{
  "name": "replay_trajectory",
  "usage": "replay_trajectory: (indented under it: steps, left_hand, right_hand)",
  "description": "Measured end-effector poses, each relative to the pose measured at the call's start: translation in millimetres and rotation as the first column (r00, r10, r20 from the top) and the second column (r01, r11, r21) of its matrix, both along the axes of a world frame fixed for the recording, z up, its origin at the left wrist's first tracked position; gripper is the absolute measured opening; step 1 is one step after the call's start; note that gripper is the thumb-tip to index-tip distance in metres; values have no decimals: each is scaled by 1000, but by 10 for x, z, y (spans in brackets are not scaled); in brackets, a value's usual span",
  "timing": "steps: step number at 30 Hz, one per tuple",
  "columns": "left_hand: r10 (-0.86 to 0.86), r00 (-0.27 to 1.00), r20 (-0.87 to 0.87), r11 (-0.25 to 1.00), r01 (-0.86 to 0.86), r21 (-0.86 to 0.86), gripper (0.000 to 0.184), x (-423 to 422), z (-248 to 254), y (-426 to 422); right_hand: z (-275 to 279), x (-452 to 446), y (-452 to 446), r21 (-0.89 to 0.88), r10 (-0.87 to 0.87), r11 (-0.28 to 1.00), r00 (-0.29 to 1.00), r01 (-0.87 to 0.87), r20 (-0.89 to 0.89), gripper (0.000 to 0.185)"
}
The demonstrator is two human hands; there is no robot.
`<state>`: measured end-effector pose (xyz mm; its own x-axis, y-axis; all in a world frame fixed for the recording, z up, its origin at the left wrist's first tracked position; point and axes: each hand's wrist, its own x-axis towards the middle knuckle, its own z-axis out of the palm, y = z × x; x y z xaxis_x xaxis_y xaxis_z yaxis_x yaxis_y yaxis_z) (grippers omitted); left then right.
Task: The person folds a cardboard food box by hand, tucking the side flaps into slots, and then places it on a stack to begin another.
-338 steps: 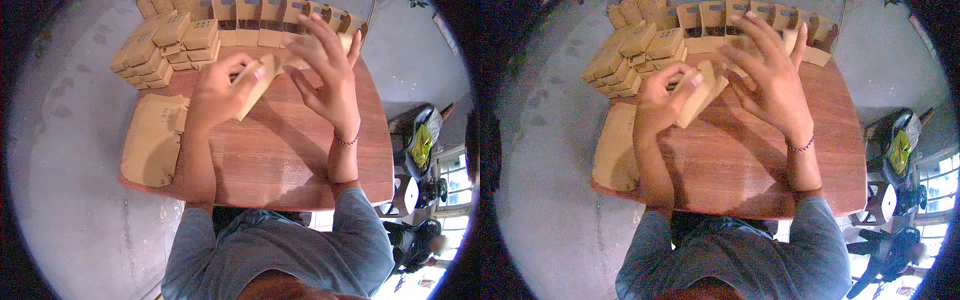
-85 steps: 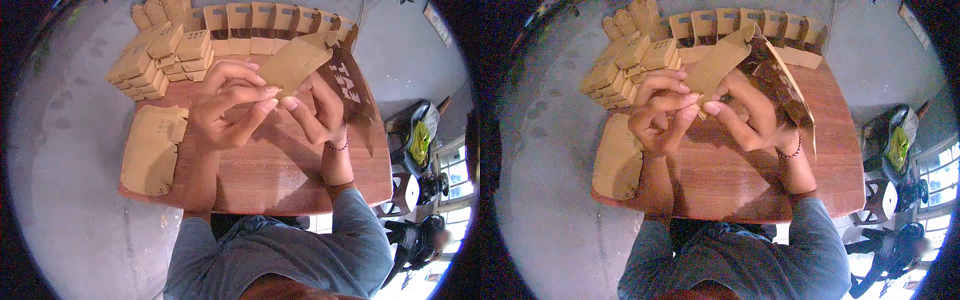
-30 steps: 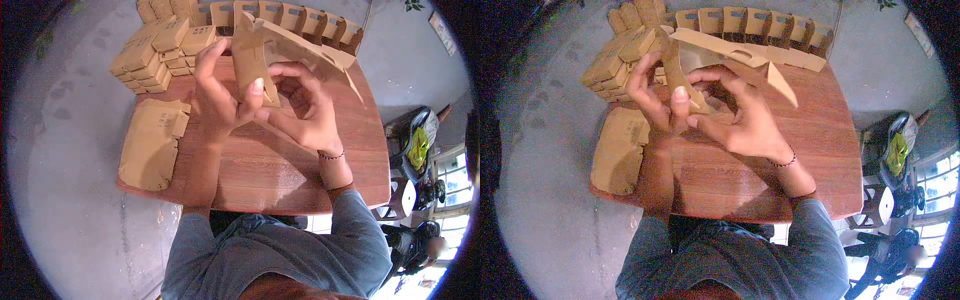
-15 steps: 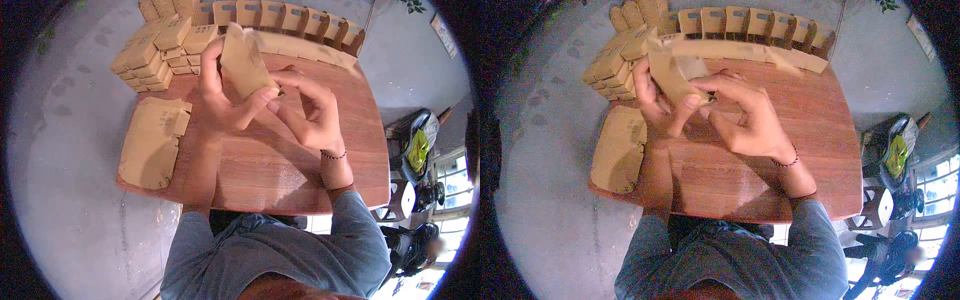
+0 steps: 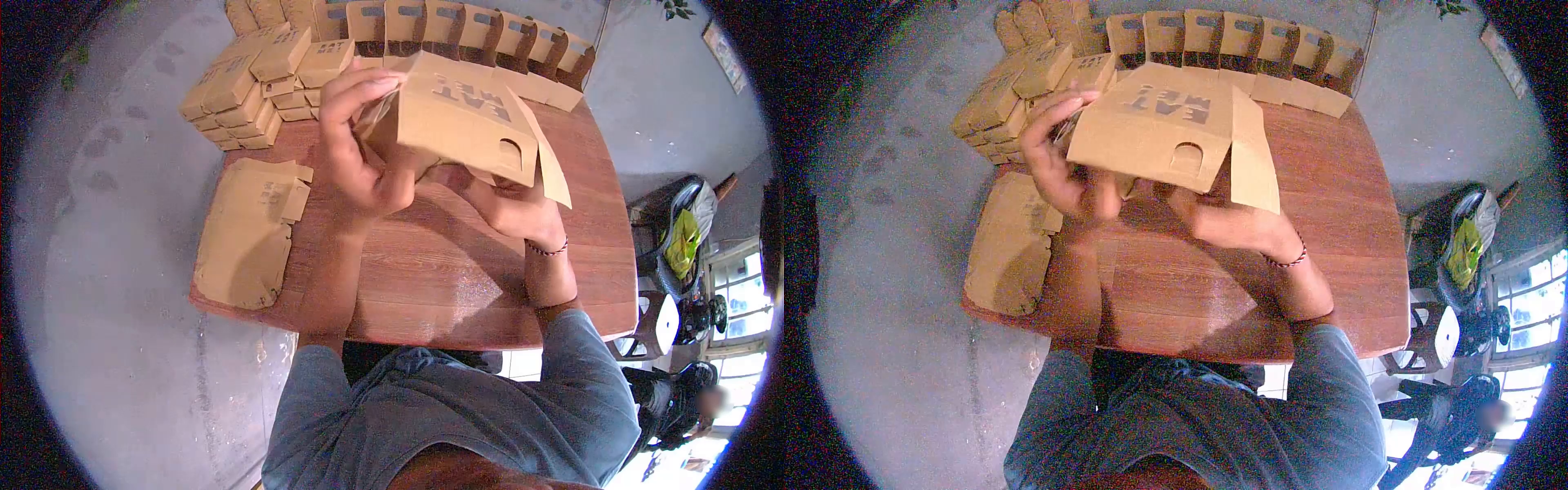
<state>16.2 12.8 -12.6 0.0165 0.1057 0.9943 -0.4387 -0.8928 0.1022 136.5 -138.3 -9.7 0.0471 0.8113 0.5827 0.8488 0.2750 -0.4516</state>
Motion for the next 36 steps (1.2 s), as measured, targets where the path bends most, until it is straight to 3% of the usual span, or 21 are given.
replay_trajectory:
  steps: [3, 6, 8, 9, 11, 13, 15, 16, 18, 19, 21, 23, 25, 29, 31, 36]
  left_hand:
    - [100, 994, 38, 994, -102, 45, 31, -69, 13, 23]
    - [199, 977, 74, 978, -203, 51, 26, -124, -6, 12]
    - [227, 969, 97, 973, -231, 29, 24, -138, -11, -19]
    - [240, 962, 127, 970, -243, 7, 24, -135, -6, -44]
    - [254, 954, 157, 967, -254, -16, 25, -143, -10, -87]
    - [236, 956, 174, 970, -222, -97, 29, -157, -21, -121]
    - [244, 950, 193, 965, -219, -142, 31, -163, -49, -118]
    - [254, 944, 211, 958, -216, -188, 33, -169, -59, -116]
    - [280, 941, 189, 952, -247, -179, 34, -209, -61, -141]
    - [305, 938, 165, 946, -277, -169, 35, -217, -59, -150]
    - [292, 940, 178, 952, -267, -153, 35, -189, -68, -167]
    - [282, 940, 190, 956, -258, -139, 34, -166, -77, -211]
    - [290, 944, 157, 947, -259, -191, 32, -156, -67, -298]
    - [231, 931, 282, 960, -172, -219, 21, -143, -24, -316]
    - [274, 952, 136, 955, -252, -158, 30, -224, -57, -272]
    - [249, 960, 126, 955, -221, -199, 29, -223, -9, -272]
  right_hand:
    - [18, 32, -31, 12, 60, 998, 998, -61, 17, 38]
    - [42, -48, 36, 84, -8, 996, 990, 19, -138, 37]
    - [99, -97, 128, 216, 156, 975, 866, -57, -476, 38]
    - [140, -86, 166, 215, 155, 975, 866, -57, -476, 38]
    - [214, -44, 248, 369, 25, 929, 987, 37, -161, 38]
    - [201, -31, 273, 444, -78, 888, 991, 119, -111, 39]
    - [202, -22, 260, 256, -156, 947, 976, 192, -154, 32]
    - [199, -28, 252, 256, -155, 947, 976, 191, -154, 32]
    - [189, -46, 221, -169, -115, 983, 966, 76, -231, 38]
    - [186, -73, 222, -168, -117, 983, 966, 79, -232, 38]
    - [177, -147, 257, -228, -5, 968, 901, -104, -433, 29]
    - [79, -128, 324, -231, 10, 964, 884, -133, -467, 28]
    - [6, -135, 378, -51, 134, 981, 839, -189, -527, 40]
    - [53, -155, 330, -53, 143, 977, 824, -205, -547, 38]
    - [67, -163, 288, -51, 93, 990, 888, -129, -450, 36]
    - [160, -192, 187, -9, 84, 995, 905, -97, -417, 32]
